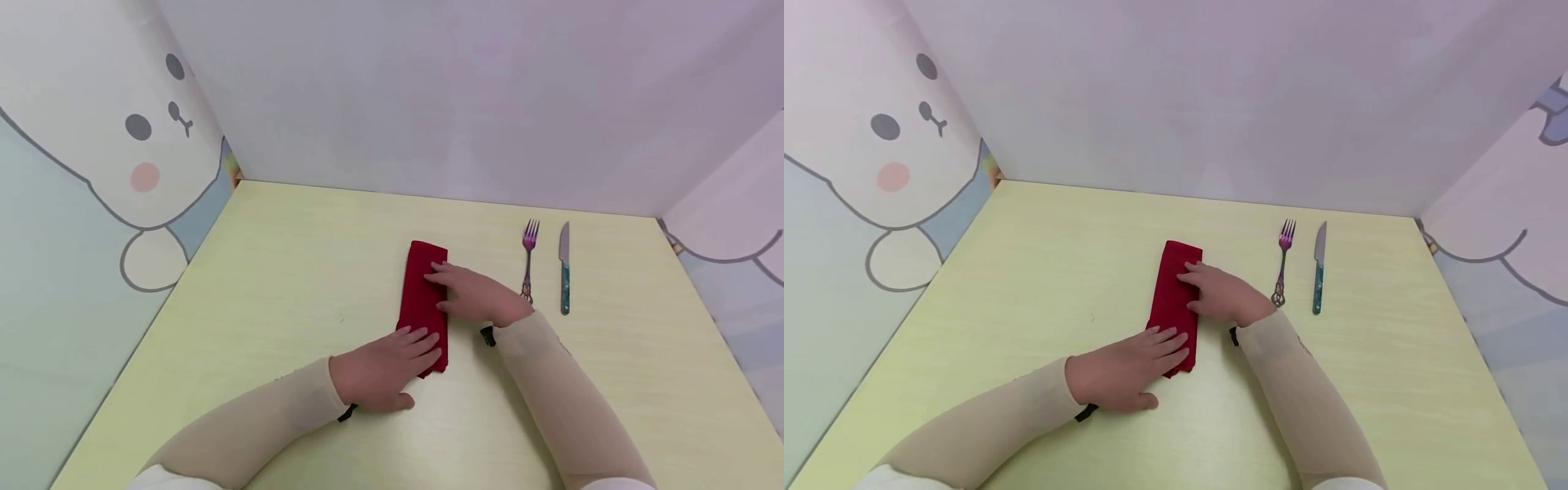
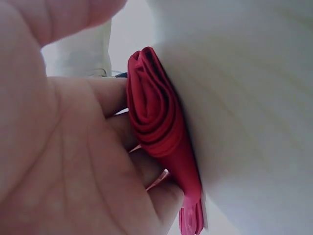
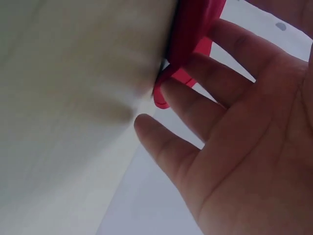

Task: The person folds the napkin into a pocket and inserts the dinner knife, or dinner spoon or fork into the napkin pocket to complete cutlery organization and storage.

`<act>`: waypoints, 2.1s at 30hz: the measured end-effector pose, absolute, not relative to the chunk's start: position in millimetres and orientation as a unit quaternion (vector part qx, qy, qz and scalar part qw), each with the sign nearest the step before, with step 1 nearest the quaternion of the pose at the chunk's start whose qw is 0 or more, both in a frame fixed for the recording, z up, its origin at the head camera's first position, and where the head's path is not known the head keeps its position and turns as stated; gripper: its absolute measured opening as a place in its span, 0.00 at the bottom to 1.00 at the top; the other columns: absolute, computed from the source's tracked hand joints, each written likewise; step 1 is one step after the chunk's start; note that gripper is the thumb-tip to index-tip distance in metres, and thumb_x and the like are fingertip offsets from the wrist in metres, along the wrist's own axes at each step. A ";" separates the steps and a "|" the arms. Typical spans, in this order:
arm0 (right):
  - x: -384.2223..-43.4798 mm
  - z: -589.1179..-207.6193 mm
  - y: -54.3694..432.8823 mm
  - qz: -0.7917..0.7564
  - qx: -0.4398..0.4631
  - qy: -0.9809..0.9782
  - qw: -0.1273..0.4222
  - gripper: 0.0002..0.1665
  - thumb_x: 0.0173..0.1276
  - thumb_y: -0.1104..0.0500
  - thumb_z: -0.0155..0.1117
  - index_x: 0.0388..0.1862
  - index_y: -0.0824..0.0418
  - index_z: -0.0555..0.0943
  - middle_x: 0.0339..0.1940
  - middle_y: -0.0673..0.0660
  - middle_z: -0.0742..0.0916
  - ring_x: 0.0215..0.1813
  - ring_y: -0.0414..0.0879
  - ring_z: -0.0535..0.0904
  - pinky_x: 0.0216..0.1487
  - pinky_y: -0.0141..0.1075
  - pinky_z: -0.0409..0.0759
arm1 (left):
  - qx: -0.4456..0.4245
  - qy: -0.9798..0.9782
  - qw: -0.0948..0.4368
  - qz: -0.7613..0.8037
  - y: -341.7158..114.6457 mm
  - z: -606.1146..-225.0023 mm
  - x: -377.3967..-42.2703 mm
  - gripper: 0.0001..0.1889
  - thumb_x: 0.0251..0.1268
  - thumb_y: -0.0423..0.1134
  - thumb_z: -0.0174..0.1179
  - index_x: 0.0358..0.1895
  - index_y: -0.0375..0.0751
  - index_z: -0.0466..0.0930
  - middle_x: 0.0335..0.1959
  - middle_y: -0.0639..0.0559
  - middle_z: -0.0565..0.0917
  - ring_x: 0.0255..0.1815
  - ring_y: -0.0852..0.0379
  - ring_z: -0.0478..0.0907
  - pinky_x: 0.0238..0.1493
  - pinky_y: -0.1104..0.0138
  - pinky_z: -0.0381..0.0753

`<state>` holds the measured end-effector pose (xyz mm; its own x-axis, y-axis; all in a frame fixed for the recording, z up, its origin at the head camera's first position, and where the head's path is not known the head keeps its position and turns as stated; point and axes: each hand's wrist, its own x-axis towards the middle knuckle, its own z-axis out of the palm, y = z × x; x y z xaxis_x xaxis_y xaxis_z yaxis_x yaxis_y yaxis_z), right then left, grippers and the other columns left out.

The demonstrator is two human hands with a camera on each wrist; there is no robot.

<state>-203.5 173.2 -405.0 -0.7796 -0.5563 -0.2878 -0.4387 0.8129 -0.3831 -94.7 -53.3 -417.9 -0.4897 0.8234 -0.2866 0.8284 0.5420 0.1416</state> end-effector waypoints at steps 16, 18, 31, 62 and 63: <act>-197.5 -389.6 186.8 -0.129 -0.230 0.946 0.189 0.41 0.74 0.51 0.67 0.80 0.62 0.66 0.79 0.65 0.68 0.80 0.62 0.60 0.75 0.56 0.64 | 0.483 0.863 0.146 -0.012 -53.6 -416.7 -95.7 0.42 0.73 0.57 0.61 0.82 0.45 0.57 0.84 0.49 0.54 0.84 0.48 0.48 0.81 0.59 0.48; -200.0 -388.4 194.2 -0.136 -0.217 0.948 0.188 0.41 0.74 0.51 0.66 0.80 0.61 0.65 0.80 0.65 0.67 0.80 0.63 0.59 0.76 0.57 0.62 | 0.481 0.864 0.148 -0.009 -53.5 -417.2 -96.3 0.42 0.73 0.57 0.62 0.83 0.45 0.57 0.84 0.49 0.54 0.84 0.47 0.47 0.81 0.58 0.47; -216.9 -366.1 273.0 -0.214 -0.074 0.963 0.145 0.43 0.79 0.43 0.57 0.78 0.71 0.61 0.75 0.73 0.69 0.74 0.70 0.64 0.71 0.65 0.63 | 0.478 0.865 0.152 -0.009 -52.5 -420.8 -94.5 0.42 0.73 0.56 0.61 0.83 0.46 0.55 0.84 0.50 0.52 0.84 0.48 0.46 0.81 0.58 0.45; -291.0 -377.5 309.9 -0.269 0.142 0.927 0.221 0.22 0.75 0.49 0.62 0.37 0.69 0.80 0.24 0.58 0.85 0.27 0.49 0.85 0.34 0.40 0.81 | 0.473 0.869 0.146 -0.009 -53.5 -420.4 -94.5 0.42 0.73 0.55 0.61 0.83 0.45 0.55 0.84 0.49 0.53 0.84 0.48 0.46 0.81 0.58 0.44; -292.3 -379.4 310.1 -0.270 0.143 0.927 0.218 0.21 0.75 0.49 0.63 0.37 0.69 0.80 0.24 0.58 0.85 0.27 0.49 0.85 0.33 0.40 0.81 | 0.473 0.869 0.146 -0.008 -53.8 -420.3 -94.4 0.42 0.73 0.55 0.61 0.83 0.45 0.55 0.84 0.49 0.53 0.84 0.48 0.46 0.81 0.58 0.44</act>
<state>-292.3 310.1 -379.4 -0.8640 0.1473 -0.4815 0.3828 0.8133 -0.4381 -94.4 -53.8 -420.3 -0.5106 0.8190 -0.2619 0.8238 0.5532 0.1240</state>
